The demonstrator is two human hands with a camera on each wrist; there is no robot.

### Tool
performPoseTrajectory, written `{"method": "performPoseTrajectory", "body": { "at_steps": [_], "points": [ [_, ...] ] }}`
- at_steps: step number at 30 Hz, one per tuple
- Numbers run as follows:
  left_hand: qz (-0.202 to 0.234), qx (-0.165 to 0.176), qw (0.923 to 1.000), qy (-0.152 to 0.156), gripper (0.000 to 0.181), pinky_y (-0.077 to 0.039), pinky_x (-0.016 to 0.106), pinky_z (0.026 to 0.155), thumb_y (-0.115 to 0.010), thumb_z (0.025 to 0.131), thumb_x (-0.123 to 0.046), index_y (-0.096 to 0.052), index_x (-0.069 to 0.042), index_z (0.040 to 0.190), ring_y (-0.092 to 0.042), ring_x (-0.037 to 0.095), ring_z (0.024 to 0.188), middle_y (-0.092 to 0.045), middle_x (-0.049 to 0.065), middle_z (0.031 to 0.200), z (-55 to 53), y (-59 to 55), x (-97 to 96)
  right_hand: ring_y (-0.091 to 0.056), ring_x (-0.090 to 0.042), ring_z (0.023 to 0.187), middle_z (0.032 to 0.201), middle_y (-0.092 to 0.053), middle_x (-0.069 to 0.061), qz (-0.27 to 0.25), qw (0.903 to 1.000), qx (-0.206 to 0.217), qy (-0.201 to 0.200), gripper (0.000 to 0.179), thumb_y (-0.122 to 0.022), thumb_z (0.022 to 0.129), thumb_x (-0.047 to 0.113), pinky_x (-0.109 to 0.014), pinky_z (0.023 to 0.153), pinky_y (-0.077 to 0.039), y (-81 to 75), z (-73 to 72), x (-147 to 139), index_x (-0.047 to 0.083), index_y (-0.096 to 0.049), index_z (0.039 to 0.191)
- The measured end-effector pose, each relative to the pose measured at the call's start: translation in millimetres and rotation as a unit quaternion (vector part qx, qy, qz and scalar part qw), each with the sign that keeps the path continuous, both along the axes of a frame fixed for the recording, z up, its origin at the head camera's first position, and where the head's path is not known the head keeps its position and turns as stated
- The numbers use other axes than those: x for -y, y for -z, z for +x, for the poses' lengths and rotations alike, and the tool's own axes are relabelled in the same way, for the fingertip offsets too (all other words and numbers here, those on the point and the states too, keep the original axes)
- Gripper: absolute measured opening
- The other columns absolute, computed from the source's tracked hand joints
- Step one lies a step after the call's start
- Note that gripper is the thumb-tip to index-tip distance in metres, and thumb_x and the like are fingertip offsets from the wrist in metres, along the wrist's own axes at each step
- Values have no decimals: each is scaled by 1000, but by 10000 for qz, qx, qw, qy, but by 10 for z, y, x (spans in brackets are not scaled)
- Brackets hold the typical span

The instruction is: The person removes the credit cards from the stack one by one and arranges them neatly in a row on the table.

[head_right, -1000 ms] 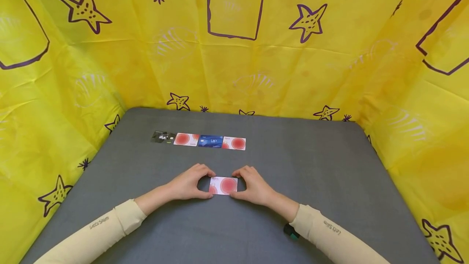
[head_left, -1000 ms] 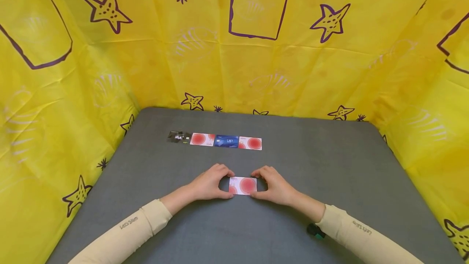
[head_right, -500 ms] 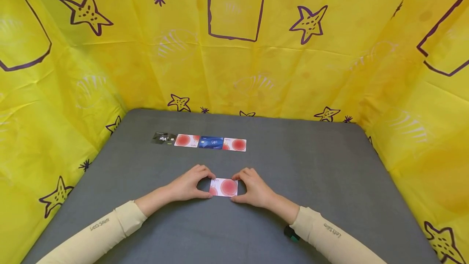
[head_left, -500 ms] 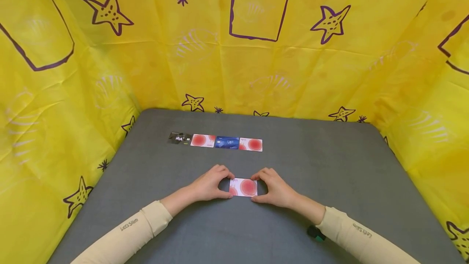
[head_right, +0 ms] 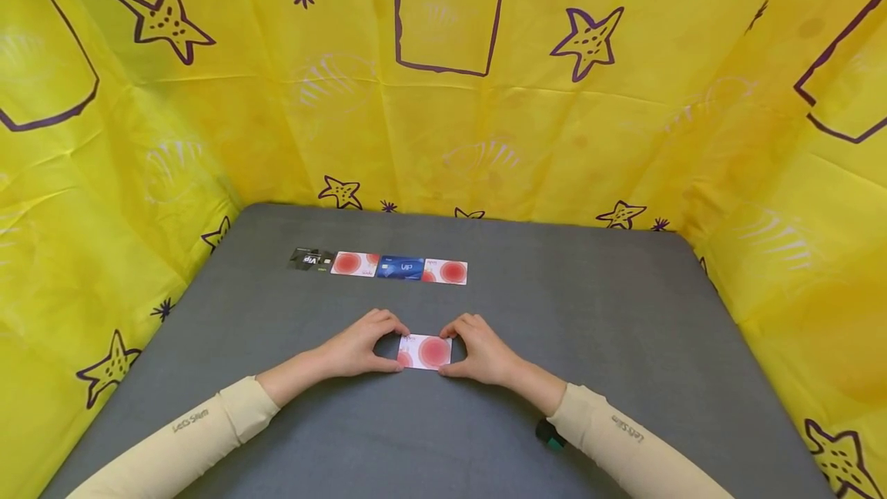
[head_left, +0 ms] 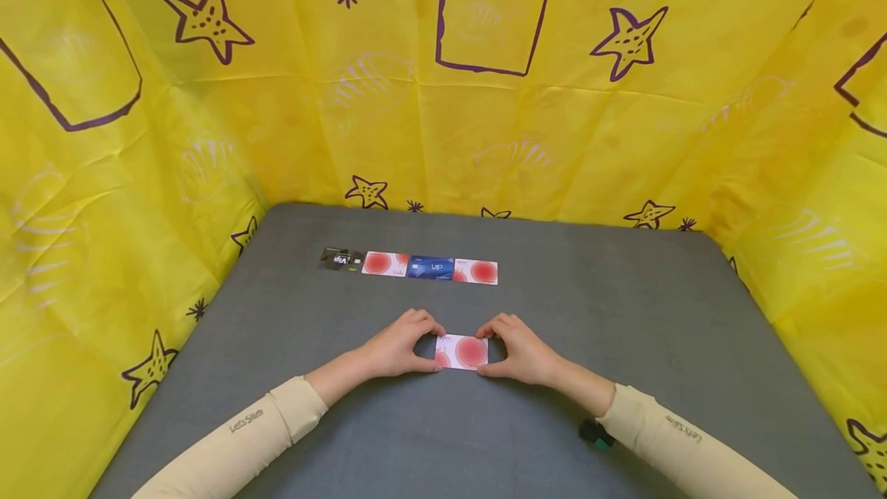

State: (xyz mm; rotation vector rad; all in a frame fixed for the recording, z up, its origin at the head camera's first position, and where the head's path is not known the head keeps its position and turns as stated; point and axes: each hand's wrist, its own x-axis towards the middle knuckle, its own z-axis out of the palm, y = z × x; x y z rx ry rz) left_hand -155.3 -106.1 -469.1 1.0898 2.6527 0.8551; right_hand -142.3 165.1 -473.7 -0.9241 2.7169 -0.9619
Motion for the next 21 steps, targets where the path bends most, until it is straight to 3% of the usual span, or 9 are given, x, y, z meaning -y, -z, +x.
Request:
{"method": "performPoseTrajectory", "body": {
  "at_steps": [7,14,21],
  "points": [
    [10,-57,10000,31,46,-44,36,93,-81,80,-28,-65,-8,118,-48,18,105,-59,3,109,3,14,-3,-49,-16,101,106,-58,3,-7,10000,-47,23,48,-85,74,36,-37,89,-45,21,-1,-6,13,-62,111],
    [-35,-8,10000,-40,47,-44,35,94,-80,80,-32,-64,-11,119,-47,16,107,-59,0,112,-11,22,-8,-50,-14,99,105,-60,4,57,9990,-436,28,49,-86,71,35,-35,86,-46,14,1,2,14,-63,109],
    [197,-460,9987,94,46,-45,35,91,-83,77,-28,-63,-7,113,-50,18,102,-60,2,107,-13,31,-15,-50,-11,97,103,-60,8,237,9963,-815,108,49,-86,69,37,-31,86,-47,9,4,19,16,-63,108]
  ]
}}
